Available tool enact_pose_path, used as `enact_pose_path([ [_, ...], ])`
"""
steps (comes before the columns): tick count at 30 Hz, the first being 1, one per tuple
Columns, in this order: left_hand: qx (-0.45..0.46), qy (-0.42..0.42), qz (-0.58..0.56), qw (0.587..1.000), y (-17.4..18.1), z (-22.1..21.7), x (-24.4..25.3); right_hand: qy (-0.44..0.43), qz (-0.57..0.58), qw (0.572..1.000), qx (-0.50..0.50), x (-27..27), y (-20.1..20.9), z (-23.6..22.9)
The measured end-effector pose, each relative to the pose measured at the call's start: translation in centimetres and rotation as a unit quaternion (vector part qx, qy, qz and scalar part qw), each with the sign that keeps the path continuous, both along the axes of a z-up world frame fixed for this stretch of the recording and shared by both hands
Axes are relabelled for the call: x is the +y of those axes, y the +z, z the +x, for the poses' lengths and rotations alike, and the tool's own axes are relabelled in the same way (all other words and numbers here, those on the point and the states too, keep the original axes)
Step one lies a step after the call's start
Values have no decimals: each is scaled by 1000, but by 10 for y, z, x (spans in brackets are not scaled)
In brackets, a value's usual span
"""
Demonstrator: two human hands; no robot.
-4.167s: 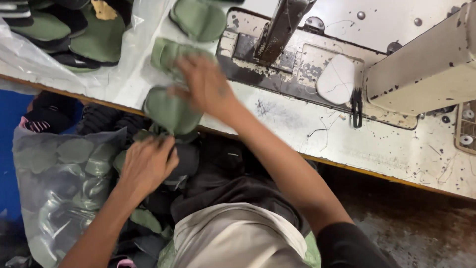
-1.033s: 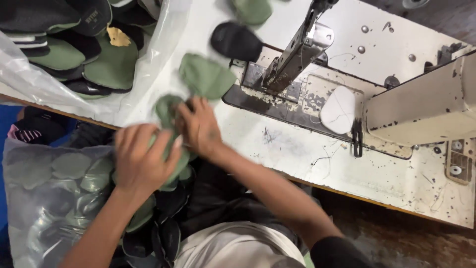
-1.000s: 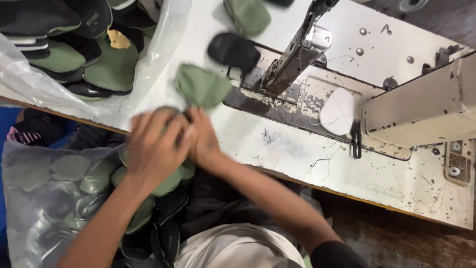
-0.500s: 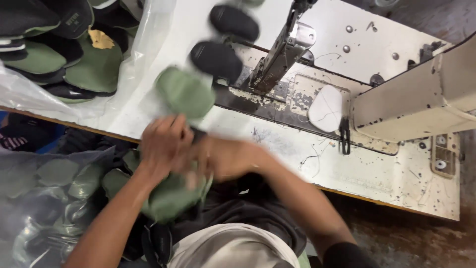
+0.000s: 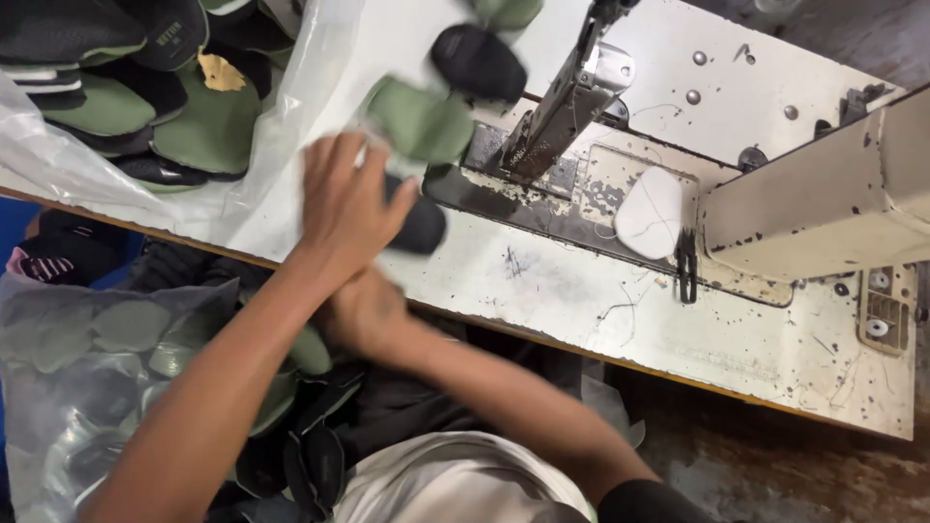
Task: The person repeatedly picks green and black shoe parts from a plastic bag and places them on the sewing machine table. They handle the parts one at a time, arranging them in a line on the table surface throughout the clip.
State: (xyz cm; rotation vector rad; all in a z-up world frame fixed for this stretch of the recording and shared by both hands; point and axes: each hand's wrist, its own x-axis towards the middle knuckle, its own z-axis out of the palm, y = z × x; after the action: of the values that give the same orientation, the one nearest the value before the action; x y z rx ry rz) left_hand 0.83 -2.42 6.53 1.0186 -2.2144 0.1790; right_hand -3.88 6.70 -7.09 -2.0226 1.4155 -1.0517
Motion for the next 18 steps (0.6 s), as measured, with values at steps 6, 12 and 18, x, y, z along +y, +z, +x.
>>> enact_pose_path([
  [6,-62,92,68,991,-45,-74,-42,130,-16,989,70,71,26,4],
  [12,-77,25,171,982,-58,1,27,398,199,891,90,51,175,-91],
  [18,-94,22,166,981,-58,86,113,5,-76,986,151,-80,124,-112],
])
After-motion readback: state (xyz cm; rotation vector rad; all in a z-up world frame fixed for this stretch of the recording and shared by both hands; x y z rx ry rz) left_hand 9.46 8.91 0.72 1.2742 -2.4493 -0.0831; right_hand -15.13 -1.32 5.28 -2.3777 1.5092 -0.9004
